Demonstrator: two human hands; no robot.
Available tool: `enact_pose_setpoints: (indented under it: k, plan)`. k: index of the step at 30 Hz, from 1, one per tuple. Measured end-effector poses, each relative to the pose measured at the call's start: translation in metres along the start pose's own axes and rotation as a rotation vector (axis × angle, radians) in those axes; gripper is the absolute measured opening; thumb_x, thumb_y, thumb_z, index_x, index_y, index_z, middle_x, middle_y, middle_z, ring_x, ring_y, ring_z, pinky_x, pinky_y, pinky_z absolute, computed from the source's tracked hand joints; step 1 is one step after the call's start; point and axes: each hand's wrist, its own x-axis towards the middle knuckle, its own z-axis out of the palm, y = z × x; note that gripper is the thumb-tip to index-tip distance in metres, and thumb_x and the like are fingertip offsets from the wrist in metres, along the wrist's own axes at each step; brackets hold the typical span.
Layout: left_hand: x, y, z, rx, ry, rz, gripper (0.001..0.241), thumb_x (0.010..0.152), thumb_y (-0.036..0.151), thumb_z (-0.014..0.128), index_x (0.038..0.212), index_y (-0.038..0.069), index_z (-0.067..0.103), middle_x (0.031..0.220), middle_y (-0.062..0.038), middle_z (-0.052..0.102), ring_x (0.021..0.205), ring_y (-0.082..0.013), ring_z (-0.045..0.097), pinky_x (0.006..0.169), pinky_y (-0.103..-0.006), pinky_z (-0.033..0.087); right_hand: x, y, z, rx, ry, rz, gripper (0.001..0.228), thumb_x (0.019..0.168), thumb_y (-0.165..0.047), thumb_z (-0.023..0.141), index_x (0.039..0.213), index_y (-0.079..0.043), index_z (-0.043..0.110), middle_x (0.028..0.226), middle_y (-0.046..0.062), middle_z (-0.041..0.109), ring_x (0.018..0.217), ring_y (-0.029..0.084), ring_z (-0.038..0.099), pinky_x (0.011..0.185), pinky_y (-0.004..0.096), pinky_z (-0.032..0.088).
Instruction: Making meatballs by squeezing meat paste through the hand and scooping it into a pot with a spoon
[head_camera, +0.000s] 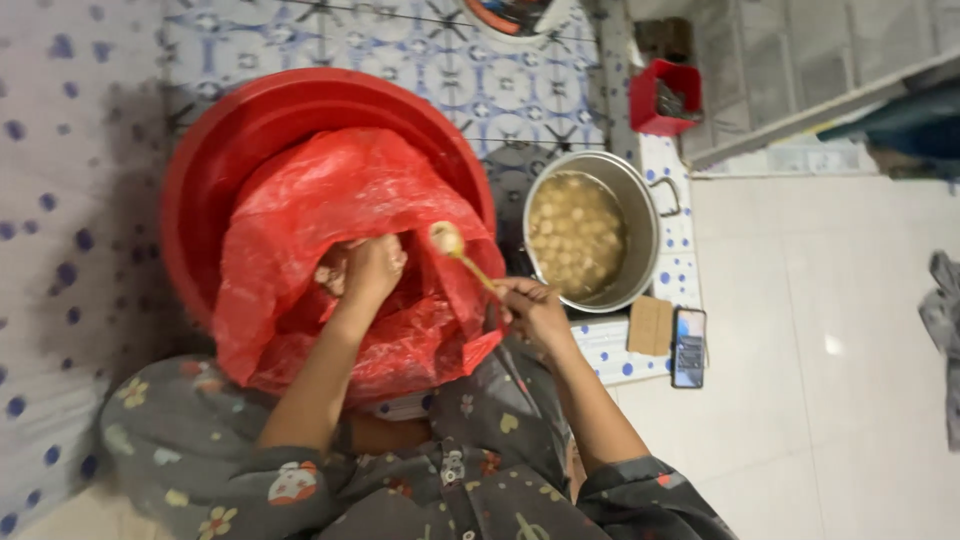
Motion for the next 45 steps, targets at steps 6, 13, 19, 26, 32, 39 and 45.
enact_pose_setpoints:
  k: [6,13,19,26,32,39,45]
  plan:
    - [0.014,-0.046,0.048,0.028,-0.115,-0.005,0.017,0.088,0.016,0.070,0.089,0.000,0.068,0.087,-0.029,0.072,0.098,-0.0506,0.069,0.088,-0.0580,0.053,0.095,0.078,-0.135,-0.374,0.446,-0.267,0.014,0.094,-0.013,0.066,0.099,-0.007,0.078,0.051,0.005,0.061,0.044,0.010,0.046,0.042,0.023,0.030]
    - [-0.003,-0.039,0.039,0.168,-0.335,-0.247,0.034,0.088,0.025,0.067,0.120,0.018,0.057,0.123,-0.025,0.069,0.132,-0.0455,0.056,0.101,-0.0610,0.048,0.130,0.073,-0.170,-0.805,0.659,-0.323,0.022,0.099,-0.022,0.066,0.114,-0.010,0.077,0.087,0.016,0.077,0.091,0.038,0.072,0.082,0.051,0.054]
    - [0.017,-0.112,0.098,0.376,-0.433,-0.323,0.076,0.088,0.020,0.078,0.151,0.003,0.039,0.157,-0.039,0.031,0.150,-0.0533,0.009,0.107,-0.0773,0.034,0.104,0.061,-0.145,-0.320,0.727,-0.520,0.023,0.106,-0.008,0.058,0.123,0.000,0.072,0.080,0.011,0.072,0.077,0.015,0.060,0.075,0.034,0.053]
    - [0.015,-0.060,0.011,0.608,-0.530,-0.316,0.033,0.091,0.007,0.056,0.115,-0.004,0.077,0.118,-0.029,0.073,0.116,-0.0490,0.065,0.092,-0.0628,0.045,0.019,0.085,-0.059,0.028,0.490,-0.449,0.016,0.104,-0.015,0.057,0.108,-0.006,0.069,0.067,0.007,0.067,0.048,0.010,0.050,0.046,0.020,0.040]
    - [-0.025,-0.017,-0.047,-0.245,-0.341,-0.389,0.053,0.091,0.049,0.068,0.113,0.002,0.078,0.112,-0.026,0.074,0.117,-0.0404,0.066,0.102,-0.0487,0.050,0.002,0.102,-0.032,0.137,0.374,-0.456,0.026,0.107,-0.016,0.046,0.126,-0.004,0.057,0.065,0.009,0.058,0.043,0.011,0.043,0.040,0.020,0.036]
    - [-0.070,-0.001,-0.072,-1.253,0.045,-0.137,0.014,0.093,-0.003,0.073,0.092,0.001,0.059,0.070,0.000,0.044,0.055,-0.0079,0.049,0.044,-0.0204,0.046,0.017,0.108,-0.033,0.099,0.335,-0.514,0.021,0.106,-0.011,0.049,0.122,-0.003,0.060,0.062,0.008,0.059,0.040,0.009,0.044,0.038,0.019,0.034]
    - [-0.049,-0.034,-0.039,-1.251,0.186,-0.341,0.022,0.092,0.006,0.077,0.108,0.006,0.061,0.081,0.001,0.060,0.061,-0.0074,0.063,0.047,-0.0234,0.059,0.021,0.112,-0.029,0.151,0.351,-0.529,0.022,0.106,-0.011,0.050,0.122,-0.001,0.060,0.061,0.009,0.058,0.037,0.009,0.042,0.036,0.018,0.033]
